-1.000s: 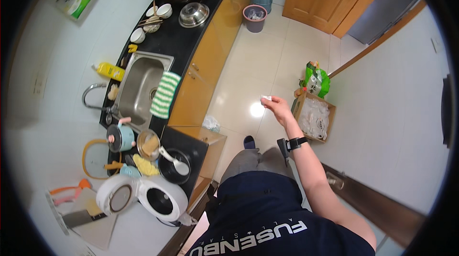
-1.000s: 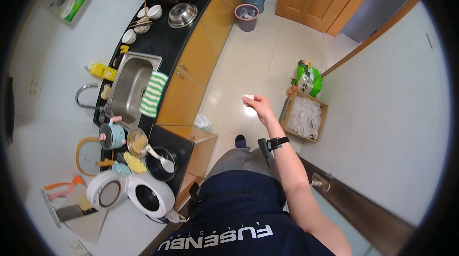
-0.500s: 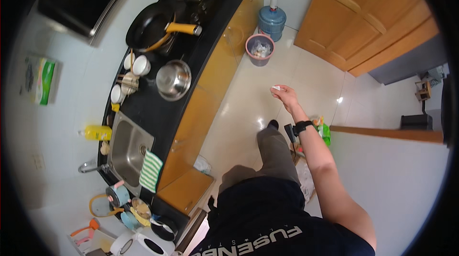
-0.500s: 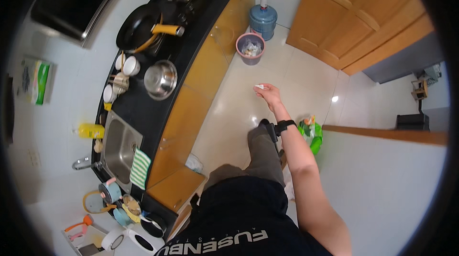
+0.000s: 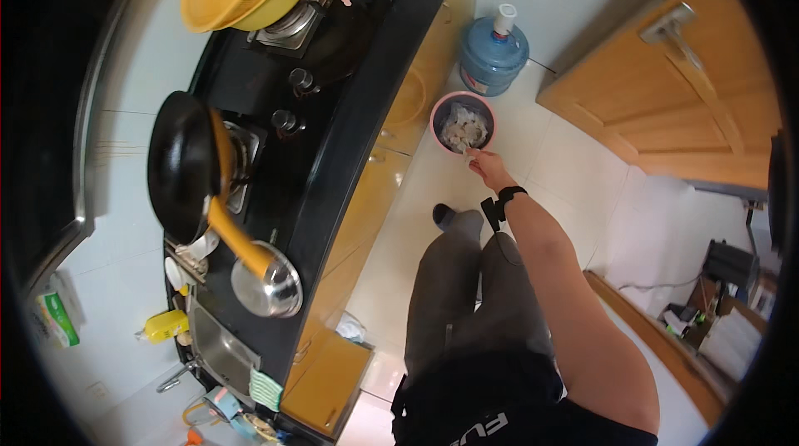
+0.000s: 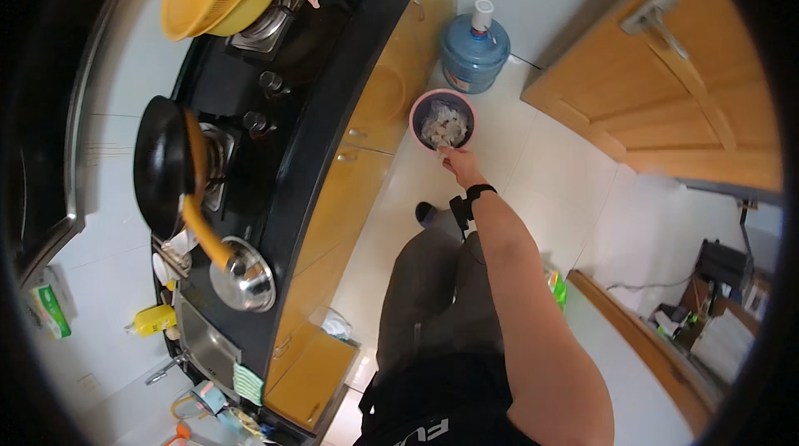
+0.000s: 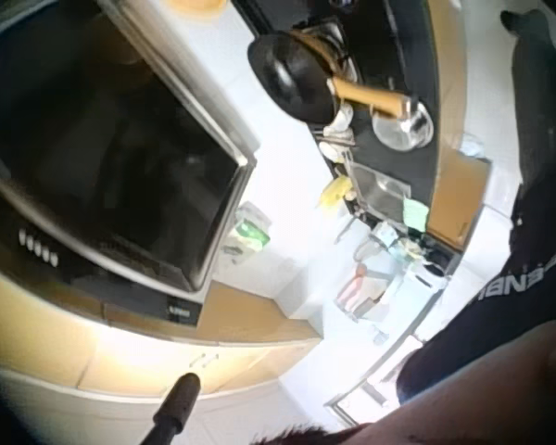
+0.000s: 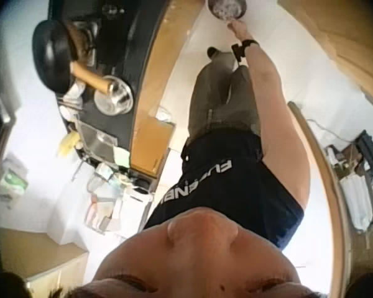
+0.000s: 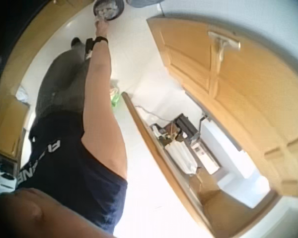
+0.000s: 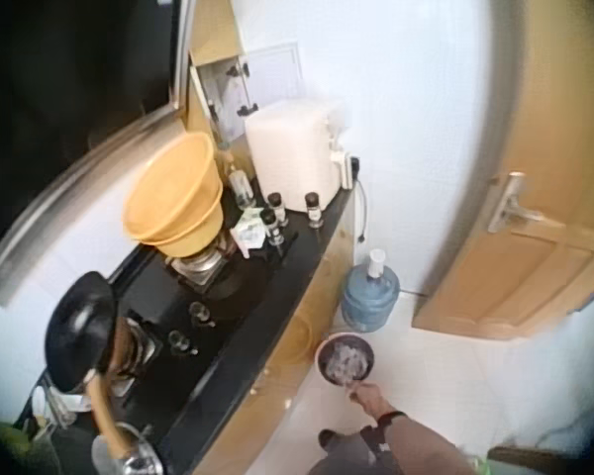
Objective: The recorder wipes down a bathroom sink area with a tissue, cleans various bottles, and then washes their hands.
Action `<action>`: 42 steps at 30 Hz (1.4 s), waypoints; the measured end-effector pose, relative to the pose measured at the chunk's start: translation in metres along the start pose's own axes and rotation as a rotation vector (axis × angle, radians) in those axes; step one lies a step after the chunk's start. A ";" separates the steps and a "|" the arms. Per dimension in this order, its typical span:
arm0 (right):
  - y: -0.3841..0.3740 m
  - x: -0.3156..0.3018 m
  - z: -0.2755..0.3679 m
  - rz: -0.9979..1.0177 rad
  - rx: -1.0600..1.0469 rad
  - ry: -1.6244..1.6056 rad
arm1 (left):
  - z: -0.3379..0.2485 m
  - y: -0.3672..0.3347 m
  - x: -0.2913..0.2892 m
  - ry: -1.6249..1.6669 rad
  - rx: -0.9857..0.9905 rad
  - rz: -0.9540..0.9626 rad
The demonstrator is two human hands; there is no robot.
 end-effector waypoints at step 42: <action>0.426 0.211 0.010 1.247 -0.345 1.390 | 0.070 0.291 0.273 0.949 -0.181 -0.771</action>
Point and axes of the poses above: each hand's wrist, its own y-axis away from the middle knuckle, its own x-axis out of the palm, z = x × y, the point moved 6 cm from there along -y, towards the middle knuckle, and after that the axes turned 14 degrees about y, right-handed, at the moved point
